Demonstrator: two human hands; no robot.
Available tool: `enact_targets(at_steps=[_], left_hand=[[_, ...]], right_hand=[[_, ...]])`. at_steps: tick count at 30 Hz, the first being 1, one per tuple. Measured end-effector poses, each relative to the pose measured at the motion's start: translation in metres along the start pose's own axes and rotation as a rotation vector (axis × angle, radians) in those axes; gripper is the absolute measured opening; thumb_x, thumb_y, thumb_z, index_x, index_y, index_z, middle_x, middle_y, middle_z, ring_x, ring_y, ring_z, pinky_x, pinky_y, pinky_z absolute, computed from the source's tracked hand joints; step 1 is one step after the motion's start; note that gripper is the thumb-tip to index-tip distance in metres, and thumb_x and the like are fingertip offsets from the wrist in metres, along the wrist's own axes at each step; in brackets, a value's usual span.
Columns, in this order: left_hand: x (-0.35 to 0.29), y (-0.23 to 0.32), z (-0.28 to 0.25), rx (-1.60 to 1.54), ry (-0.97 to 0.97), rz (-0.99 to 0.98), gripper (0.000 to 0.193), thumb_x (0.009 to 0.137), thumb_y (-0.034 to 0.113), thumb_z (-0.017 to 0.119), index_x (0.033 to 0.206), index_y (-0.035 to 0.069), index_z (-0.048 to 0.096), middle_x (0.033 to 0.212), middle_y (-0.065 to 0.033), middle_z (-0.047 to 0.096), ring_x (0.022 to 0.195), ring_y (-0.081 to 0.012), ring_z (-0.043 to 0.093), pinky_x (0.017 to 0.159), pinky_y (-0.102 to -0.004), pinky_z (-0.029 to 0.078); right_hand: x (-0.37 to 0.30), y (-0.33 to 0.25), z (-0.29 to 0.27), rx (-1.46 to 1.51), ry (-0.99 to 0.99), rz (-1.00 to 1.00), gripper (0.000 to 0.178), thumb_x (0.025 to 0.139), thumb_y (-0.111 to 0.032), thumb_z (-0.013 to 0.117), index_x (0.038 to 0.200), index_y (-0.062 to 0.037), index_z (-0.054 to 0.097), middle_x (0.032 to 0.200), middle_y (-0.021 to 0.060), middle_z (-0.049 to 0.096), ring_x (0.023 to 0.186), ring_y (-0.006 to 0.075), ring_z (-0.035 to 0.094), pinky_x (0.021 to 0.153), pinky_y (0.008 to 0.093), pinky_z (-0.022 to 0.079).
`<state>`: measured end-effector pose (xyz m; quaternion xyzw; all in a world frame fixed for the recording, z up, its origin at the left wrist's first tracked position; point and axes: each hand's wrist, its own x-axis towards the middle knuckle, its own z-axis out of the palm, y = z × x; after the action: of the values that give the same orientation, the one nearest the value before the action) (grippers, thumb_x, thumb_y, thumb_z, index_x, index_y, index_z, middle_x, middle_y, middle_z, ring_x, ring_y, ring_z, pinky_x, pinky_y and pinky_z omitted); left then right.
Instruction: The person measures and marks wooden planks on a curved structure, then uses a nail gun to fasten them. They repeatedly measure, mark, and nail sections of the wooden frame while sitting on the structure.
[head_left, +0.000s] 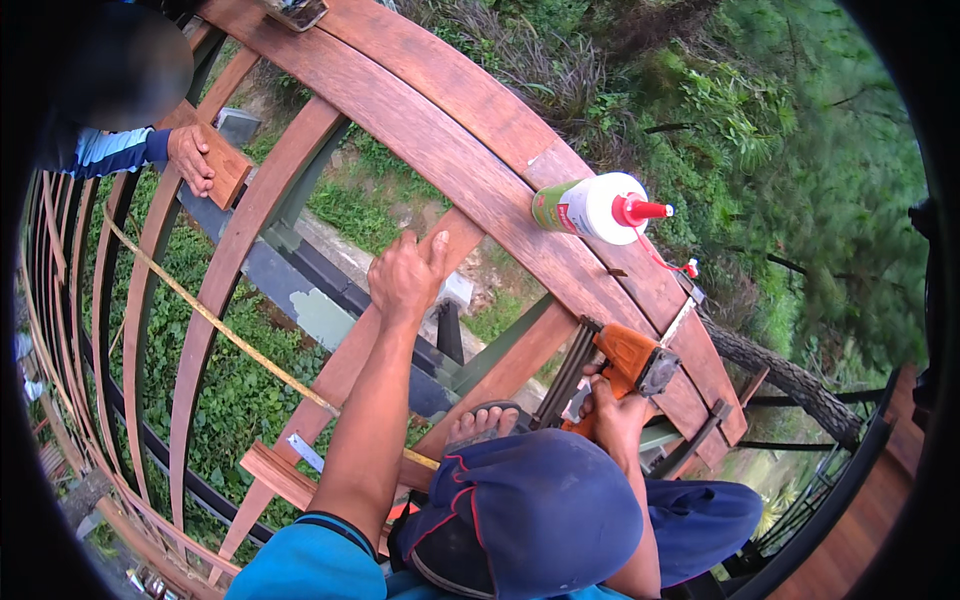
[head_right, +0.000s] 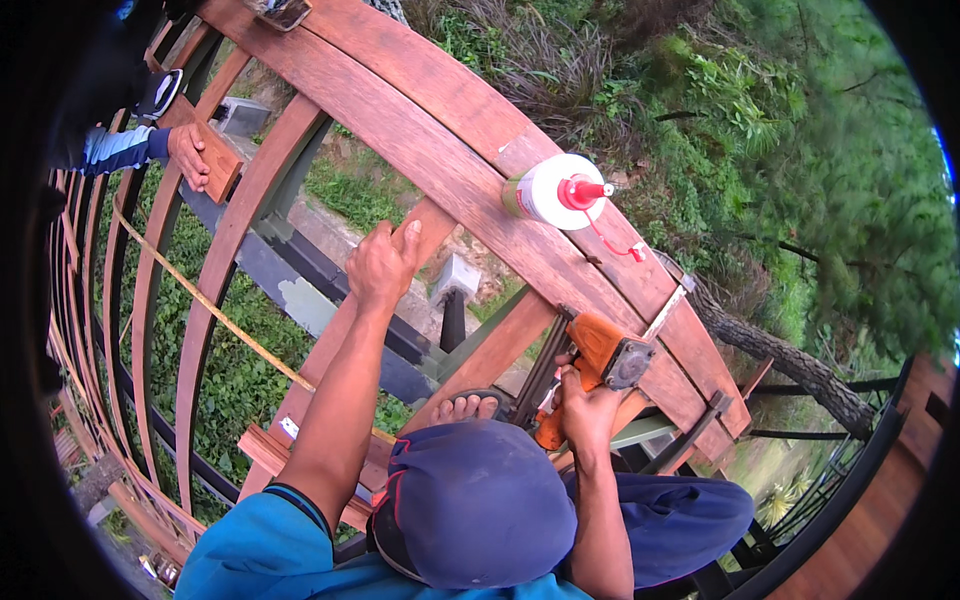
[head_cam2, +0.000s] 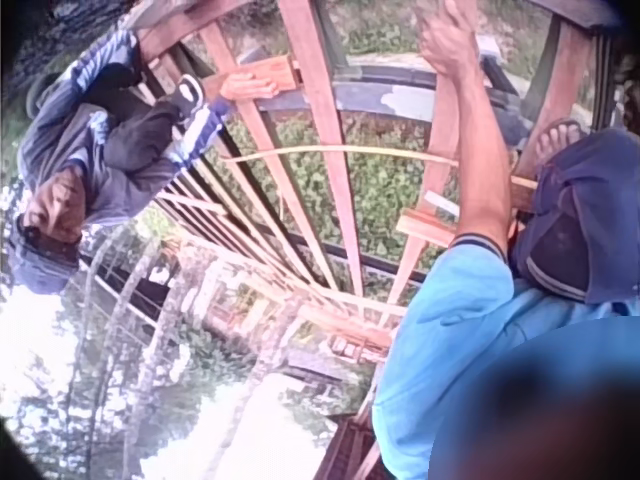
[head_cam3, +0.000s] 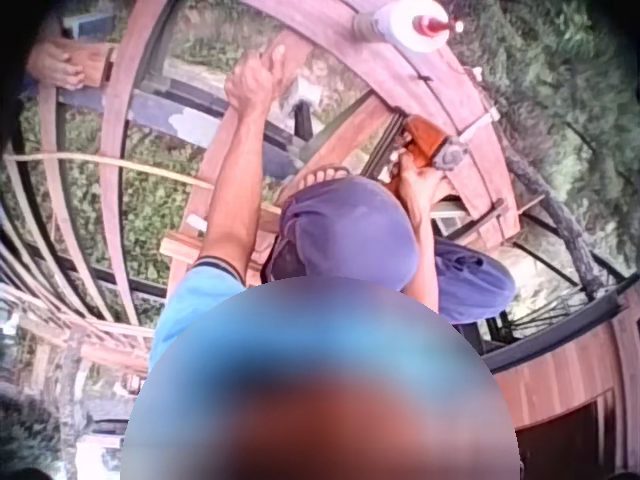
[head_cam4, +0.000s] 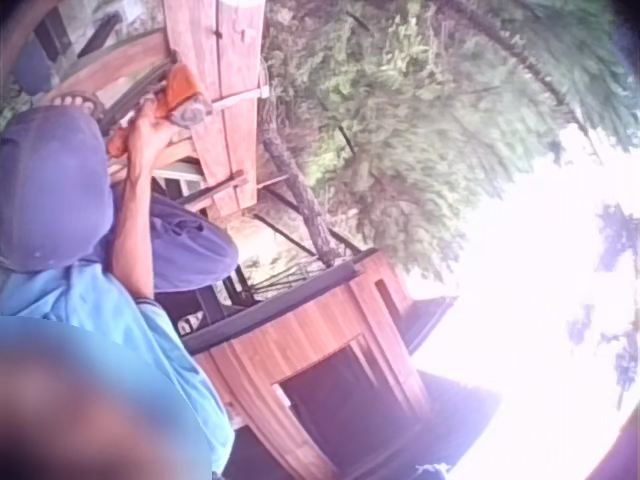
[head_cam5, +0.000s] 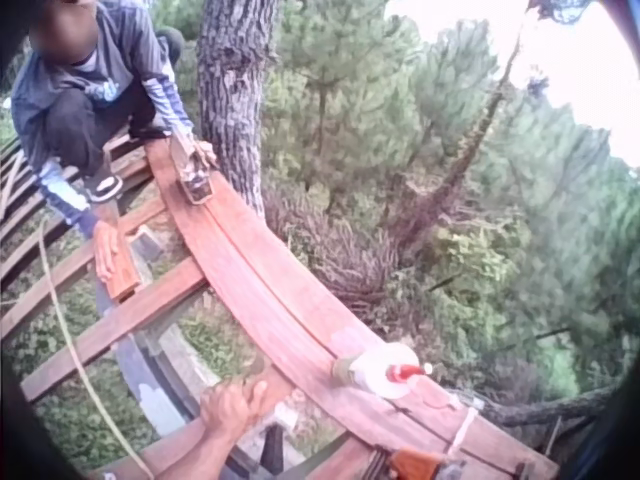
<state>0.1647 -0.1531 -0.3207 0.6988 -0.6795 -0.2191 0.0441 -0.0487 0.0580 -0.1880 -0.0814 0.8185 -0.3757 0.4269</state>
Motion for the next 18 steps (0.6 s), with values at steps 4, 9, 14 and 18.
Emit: enact_targets(at_steps=[4, 9, 14, 18], left_hand=[[0.0, 0.003, -0.004, 0.018, -0.033, -0.017, 0.059, 0.097, 0.058, 0.056, 0.102, 0.001, 0.069, 0.099, -0.0254, 0.073, 0.094, -0.0465, 0.07, 0.084, -0.0566, 0.053], [-0.002, 0.006, -0.009, 0.025, -0.018, -0.018, 0.061, 0.097, 0.059, 0.055, 0.103, 0.0, 0.071, 0.101, -0.025, 0.073, 0.095, -0.0452, 0.071, 0.087, -0.0544, 0.054], [-0.002, 0.004, -0.007, 0.017, -0.029, -0.016, 0.061, 0.097, 0.059, 0.054, 0.103, 0.0, 0.07, 0.101, -0.0254, 0.073, 0.095, -0.0456, 0.071, 0.086, -0.0549, 0.054], [-0.002, 0.004, -0.006, 0.013, -0.005, -0.001, 0.06, 0.098, 0.058, 0.055, 0.101, 0.0, 0.07, 0.1, -0.0251, 0.073, 0.095, -0.0454, 0.071, 0.086, -0.0547, 0.054]], right_hand=[[0.002, 0.001, -0.001, 0.022, 0.019, 0.01, 0.011, 0.095, -0.002, 0.065, 0.104, 0.0035, 0.067, 0.077, 0.0039, 0.064, 0.052, 0.011, 0.057, 0.048, 0.0291, 0.048], [0.008, -0.016, -0.011, 0.09, -0.002, -0.096, 0.028, 0.094, -0.001, 0.059, 0.12, 0.0049, 0.065, 0.08, 0.005, 0.064, 0.057, 0.0111, 0.057, 0.052, 0.0289, 0.049], [0.03, -0.035, -0.023, 0.052, 0.024, -0.139, 0.031, 0.093, -0.004, 0.059, 0.121, 0.0054, 0.064, 0.084, 0.006, 0.065, 0.056, 0.0102, 0.054, 0.053, 0.0285, 0.049], [0.038, -0.035, -0.024, 0.054, -0.008, -0.14, 0.029, 0.092, -0.004, 0.06, 0.12, 0.005, 0.066, 0.081, 0.005, 0.064, 0.056, 0.0102, 0.055, 0.053, 0.0287, 0.049]])
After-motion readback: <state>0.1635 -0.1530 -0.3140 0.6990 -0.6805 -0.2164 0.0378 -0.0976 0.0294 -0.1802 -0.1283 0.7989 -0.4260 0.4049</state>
